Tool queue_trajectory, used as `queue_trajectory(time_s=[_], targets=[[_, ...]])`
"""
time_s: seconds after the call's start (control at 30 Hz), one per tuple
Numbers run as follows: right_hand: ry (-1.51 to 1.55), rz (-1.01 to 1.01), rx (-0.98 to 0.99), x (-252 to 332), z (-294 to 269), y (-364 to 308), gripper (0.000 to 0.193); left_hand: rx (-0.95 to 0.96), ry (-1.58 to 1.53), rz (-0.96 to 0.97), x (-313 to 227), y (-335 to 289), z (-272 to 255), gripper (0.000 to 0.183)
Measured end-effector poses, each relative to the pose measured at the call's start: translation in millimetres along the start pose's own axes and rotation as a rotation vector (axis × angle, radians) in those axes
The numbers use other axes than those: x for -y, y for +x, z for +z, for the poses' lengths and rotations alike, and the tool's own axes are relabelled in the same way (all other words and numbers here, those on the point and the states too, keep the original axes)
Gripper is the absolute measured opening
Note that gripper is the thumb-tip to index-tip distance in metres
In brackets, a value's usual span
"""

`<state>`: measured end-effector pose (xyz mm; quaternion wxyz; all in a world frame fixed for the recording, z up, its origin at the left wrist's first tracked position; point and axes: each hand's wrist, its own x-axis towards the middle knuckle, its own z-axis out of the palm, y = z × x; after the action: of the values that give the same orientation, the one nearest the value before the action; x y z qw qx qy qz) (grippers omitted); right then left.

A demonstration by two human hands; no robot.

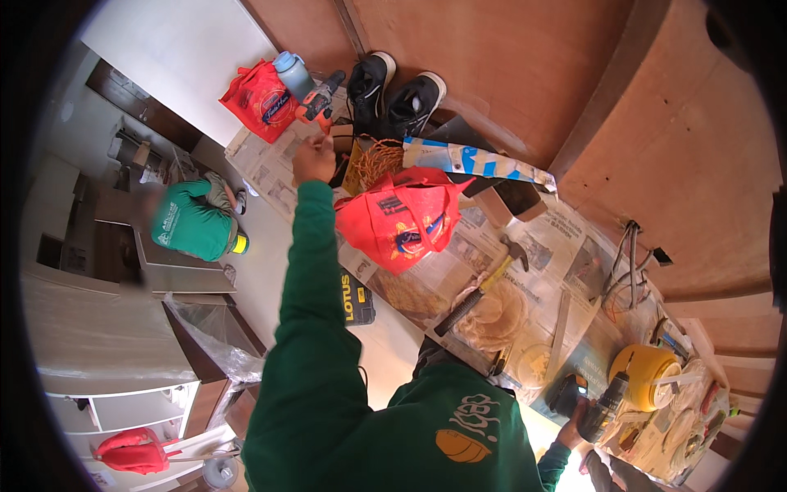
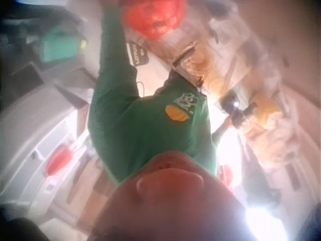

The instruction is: The person uses a cordless drill to drive screws into a wooden panel mounted on a wall. They repeatedly pick up screws, insert them into the drill, and fasten them into the wood. The workspace is cluttered with tools and construction materials.

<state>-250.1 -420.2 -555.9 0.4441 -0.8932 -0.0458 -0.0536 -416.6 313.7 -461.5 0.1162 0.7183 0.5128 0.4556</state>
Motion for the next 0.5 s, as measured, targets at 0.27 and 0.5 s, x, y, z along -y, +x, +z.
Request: queue_trajectory(time_s=[0.27, 0.5], targets=[[0.006, -0.022, -0.122, 21.2, 12.1, 4.2, 0.011, 0.658, 0.551, 0.299, 76.1, 15.2, 46.7, 0.052], [0.449, 0.208, -0.286, 32.2, 44.8, -3.3, 0.019, 0.619, 0.679, -0.015, 113.3, 3.1, 64.0, 0.046]])
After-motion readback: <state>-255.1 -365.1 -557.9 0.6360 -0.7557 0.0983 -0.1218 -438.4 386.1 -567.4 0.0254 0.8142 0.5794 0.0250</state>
